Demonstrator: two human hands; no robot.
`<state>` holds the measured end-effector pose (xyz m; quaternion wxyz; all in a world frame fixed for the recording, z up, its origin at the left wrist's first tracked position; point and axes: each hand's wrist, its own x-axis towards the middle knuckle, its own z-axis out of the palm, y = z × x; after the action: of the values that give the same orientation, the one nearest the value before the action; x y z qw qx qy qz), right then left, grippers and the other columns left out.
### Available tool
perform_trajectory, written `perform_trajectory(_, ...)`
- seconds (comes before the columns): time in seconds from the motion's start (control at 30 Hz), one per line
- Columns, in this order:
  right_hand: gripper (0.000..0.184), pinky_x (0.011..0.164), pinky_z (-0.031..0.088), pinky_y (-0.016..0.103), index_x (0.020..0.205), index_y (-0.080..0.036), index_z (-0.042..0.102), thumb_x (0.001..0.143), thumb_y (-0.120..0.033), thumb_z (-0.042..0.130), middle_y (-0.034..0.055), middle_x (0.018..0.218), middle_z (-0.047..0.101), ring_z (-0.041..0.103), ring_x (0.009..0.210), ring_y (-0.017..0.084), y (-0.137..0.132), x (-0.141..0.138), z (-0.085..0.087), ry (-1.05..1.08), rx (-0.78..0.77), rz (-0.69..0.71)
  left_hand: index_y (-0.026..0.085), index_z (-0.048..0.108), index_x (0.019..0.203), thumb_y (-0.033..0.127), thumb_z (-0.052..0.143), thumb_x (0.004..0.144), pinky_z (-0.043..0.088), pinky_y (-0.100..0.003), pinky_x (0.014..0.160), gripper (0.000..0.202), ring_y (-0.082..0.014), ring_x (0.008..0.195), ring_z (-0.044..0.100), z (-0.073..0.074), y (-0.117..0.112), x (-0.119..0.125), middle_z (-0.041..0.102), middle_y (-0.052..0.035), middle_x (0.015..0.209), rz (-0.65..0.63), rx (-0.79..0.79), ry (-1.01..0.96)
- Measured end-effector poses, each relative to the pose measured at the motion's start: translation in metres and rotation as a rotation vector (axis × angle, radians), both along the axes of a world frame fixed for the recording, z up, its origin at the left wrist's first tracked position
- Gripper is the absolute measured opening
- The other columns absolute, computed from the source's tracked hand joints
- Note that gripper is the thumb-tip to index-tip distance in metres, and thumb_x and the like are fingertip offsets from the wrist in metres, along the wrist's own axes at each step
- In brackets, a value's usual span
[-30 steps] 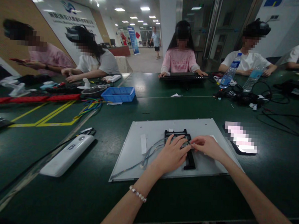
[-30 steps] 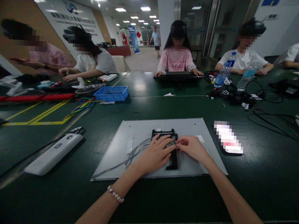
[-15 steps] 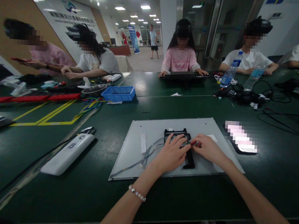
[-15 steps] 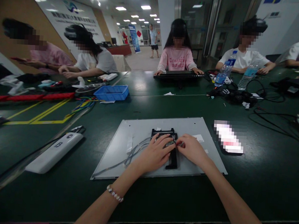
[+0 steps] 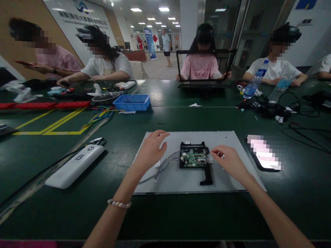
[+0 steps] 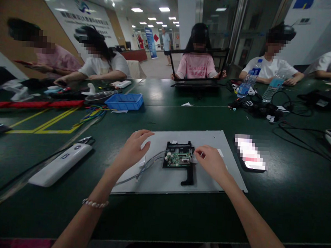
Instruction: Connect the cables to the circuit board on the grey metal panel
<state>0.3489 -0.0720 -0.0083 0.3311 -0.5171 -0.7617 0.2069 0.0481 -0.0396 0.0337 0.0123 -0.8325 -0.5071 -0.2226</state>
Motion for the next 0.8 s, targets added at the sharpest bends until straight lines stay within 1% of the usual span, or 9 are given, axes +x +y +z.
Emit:
perform_trajectory(0.1,0.019,0.068,0.042,0.029,0.084,-0.021,0.064,0.084,-0.022,0.045,0.0035,0.082,0.065,0.058,0.072,0.016,-0.003,-0.003,0.0,-0.066,0.032,-0.009,0.02,0.052,0.118,0.021,0.046,0.084,0.04,-0.042,0.094,0.035,-0.0225,0.107,0.05,-0.012,0.004,-0.023,0.053,-0.0076,0.116,0.033,-0.068,-0.09)
perform_trajectory(0.23,0.019,0.067,0.042,0.029,0.085,-0.022,0.063,0.085,-0.023,0.044,0.0038,0.082,0.064,0.058,0.071,0.017,-0.006,-0.007,-0.002,-0.131,0.049,-0.027,0.019,0.052,0.118,0.03,0.048,0.082,0.045,-0.037,0.087,0.038,-0.0181,0.089,0.055,-0.031,0.001,-0.039,0.054,-0.0067,0.113,0.072,-0.217,-0.201)
perform_trajectory(0.3,0.019,0.066,0.041,0.029,0.084,-0.022,0.062,0.086,-0.024,0.043,0.0036,0.082,0.064,0.058,0.071,0.017,-0.007,-0.009,-0.002,-0.153,0.046,-0.03,0.019,0.054,0.116,0.033,0.05,0.08,0.046,-0.034,0.083,0.038,-0.0171,0.085,0.056,-0.035,0.0,-0.043,0.054,-0.0063,0.111,0.083,-0.269,-0.215)
perform_trajectory(0.43,0.018,0.068,0.041,0.028,0.083,-0.022,0.061,0.086,-0.023,0.043,0.0026,0.082,0.065,0.057,0.071,0.017,-0.008,-0.012,-0.004,-0.185,0.035,-0.024,0.02,0.06,0.105,0.033,0.051,0.078,0.046,-0.03,0.075,0.031,-0.0162,0.077,0.057,-0.039,0.002,-0.052,0.059,-0.0038,0.096,0.125,-0.272,-0.201)
perform_trajectory(0.53,0.018,0.069,0.041,0.029,0.086,-0.022,0.061,0.086,-0.023,0.044,0.0026,0.085,0.065,0.058,0.073,0.017,-0.009,-0.013,-0.004,-0.18,0.03,-0.016,0.02,0.064,0.091,0.033,0.051,0.077,0.045,-0.029,0.071,0.023,-0.0169,0.074,0.058,-0.039,0.005,-0.06,0.064,-0.0025,0.085,0.14,-0.281,-0.196)
perform_trajectory(0.6,0.018,0.069,0.042,0.029,0.087,-0.023,0.061,0.086,-0.023,0.044,0.0026,0.085,0.065,0.058,0.074,0.017,-0.009,-0.013,-0.005,-0.172,0.028,-0.01,0.021,0.066,0.085,0.033,0.052,0.076,0.044,-0.029,0.07,0.02,-0.0176,0.074,0.059,-0.036,0.005,-0.063,0.066,-0.0022,0.081,0.163,-0.275,-0.238)
perform_trajectory(0.7,0.018,0.07,0.043,0.03,0.086,-0.023,0.062,0.086,-0.024,0.044,0.0028,0.086,0.065,0.059,0.076,0.018,-0.009,-0.014,-0.004,-0.168,0.035,-0.017,0.019,0.066,0.082,0.035,0.054,0.076,0.044,-0.027,0.064,0.021,-0.0163,0.069,0.059,-0.025,0.001,-0.064,0.066,-0.0018,0.074,0.208,-0.3,-0.424)
perform_trajectory(0.8,0.018,0.071,0.044,0.031,0.088,-0.023,0.062,0.087,-0.024,0.044,0.0034,0.089,0.066,0.059,0.079,0.018,-0.01,-0.015,-0.002,-0.157,0.051,-0.031,0.017,0.064,0.081,0.035,0.055,0.076,0.044,-0.025,0.061,0.021,-0.0135,0.065,0.057,-0.011,-0.006,-0.065,0.064,-0.0013,0.071,0.186,-0.341,-0.654)
